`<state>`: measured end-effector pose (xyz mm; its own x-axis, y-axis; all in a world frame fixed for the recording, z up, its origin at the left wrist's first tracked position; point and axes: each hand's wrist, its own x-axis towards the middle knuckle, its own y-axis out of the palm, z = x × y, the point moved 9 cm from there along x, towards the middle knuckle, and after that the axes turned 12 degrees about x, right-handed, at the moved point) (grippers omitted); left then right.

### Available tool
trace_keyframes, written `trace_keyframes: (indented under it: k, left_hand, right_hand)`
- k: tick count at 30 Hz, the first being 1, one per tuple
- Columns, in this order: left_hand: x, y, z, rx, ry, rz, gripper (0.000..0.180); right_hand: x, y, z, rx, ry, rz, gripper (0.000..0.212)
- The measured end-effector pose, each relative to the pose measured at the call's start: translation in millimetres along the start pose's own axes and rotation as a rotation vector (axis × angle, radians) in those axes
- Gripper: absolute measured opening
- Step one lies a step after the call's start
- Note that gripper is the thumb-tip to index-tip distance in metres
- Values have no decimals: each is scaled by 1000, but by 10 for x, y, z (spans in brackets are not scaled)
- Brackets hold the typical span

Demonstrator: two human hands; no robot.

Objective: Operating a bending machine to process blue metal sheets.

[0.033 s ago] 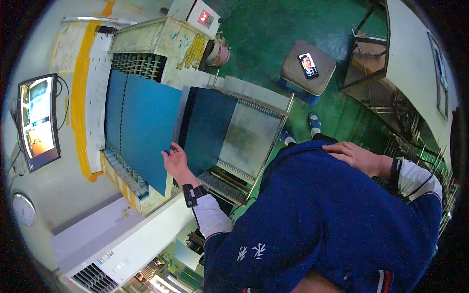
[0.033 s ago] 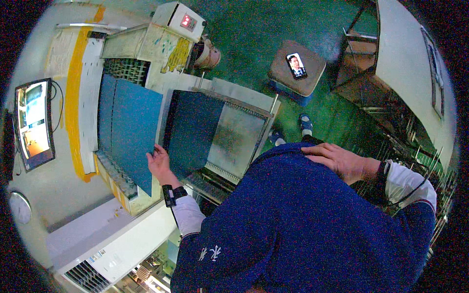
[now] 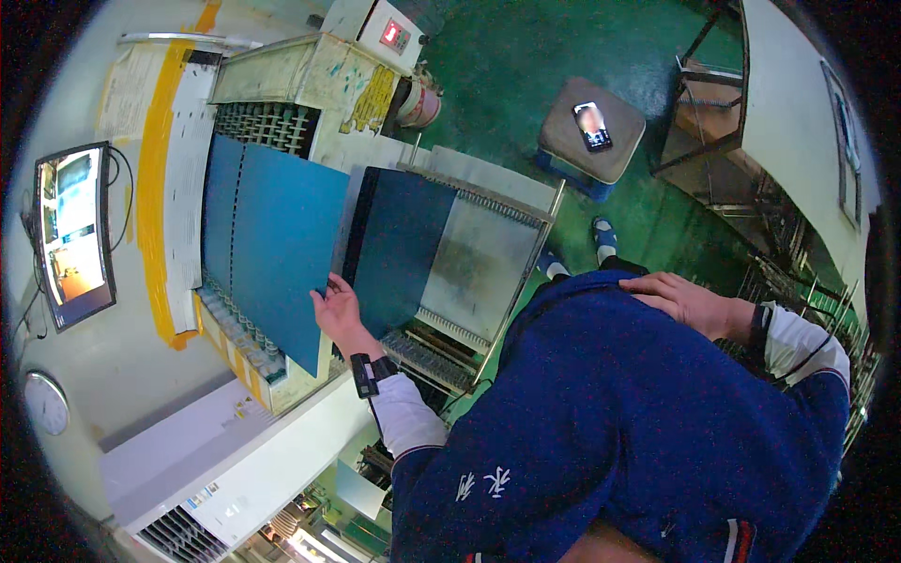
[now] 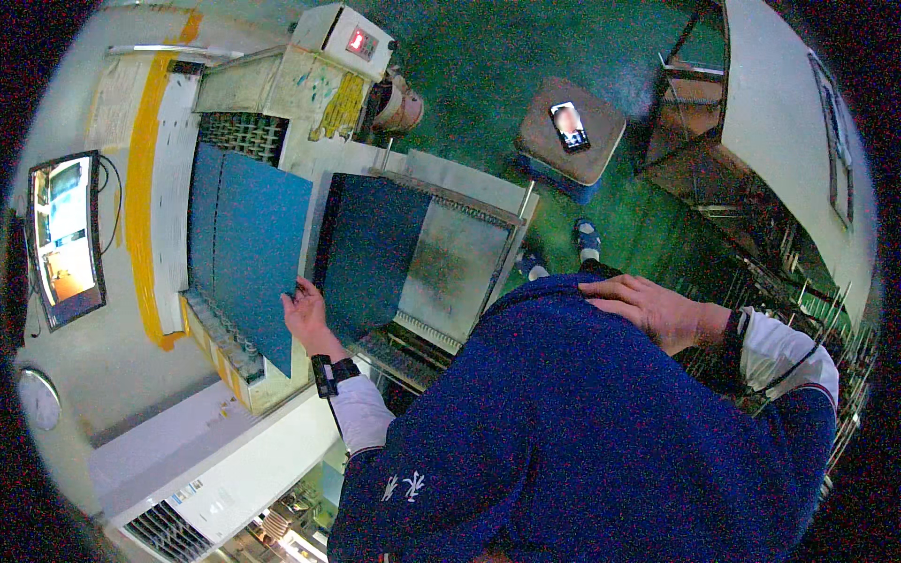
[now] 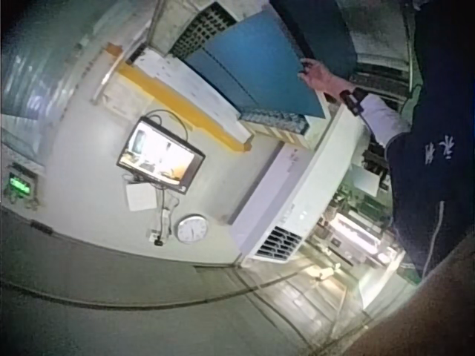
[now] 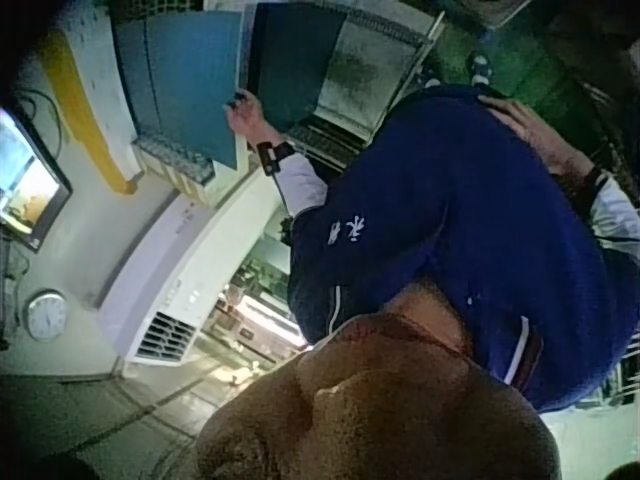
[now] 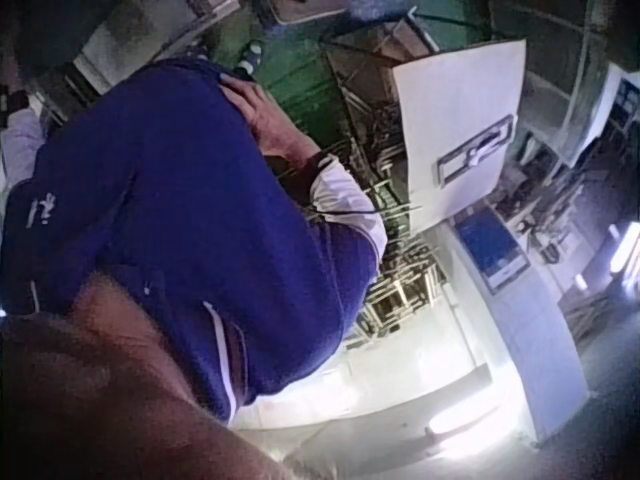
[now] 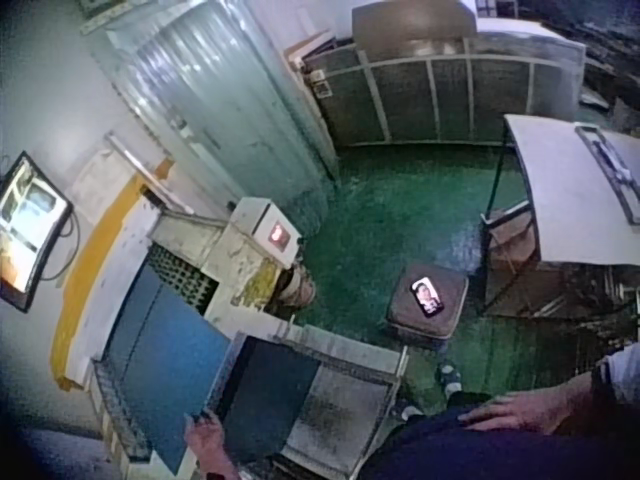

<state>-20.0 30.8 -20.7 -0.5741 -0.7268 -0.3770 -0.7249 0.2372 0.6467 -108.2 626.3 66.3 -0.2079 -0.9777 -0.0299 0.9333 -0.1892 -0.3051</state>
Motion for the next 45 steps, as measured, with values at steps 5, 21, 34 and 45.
trace_keyframes:
  k: [5, 21, 34, 45]
  left_hand:
    - [100, -132, -87, -4, -9, 10, 29]
    - [118, 68, -79, -13, -21, -51, 35]
    - [222, 119, -146, -24, -21, 2, 39]
    - [447, 38, -220, -40, -77, 62, 39]
  right_hand:
    - [7, 7, 24, 13, -20, -8, 73]
    - [-19, 115, -106, 21, 17, -26, 85]
    - [127, 106, 29, 14, -3, -29, 69]
    - [403, 243, -31, 12, 59, 74, 85]
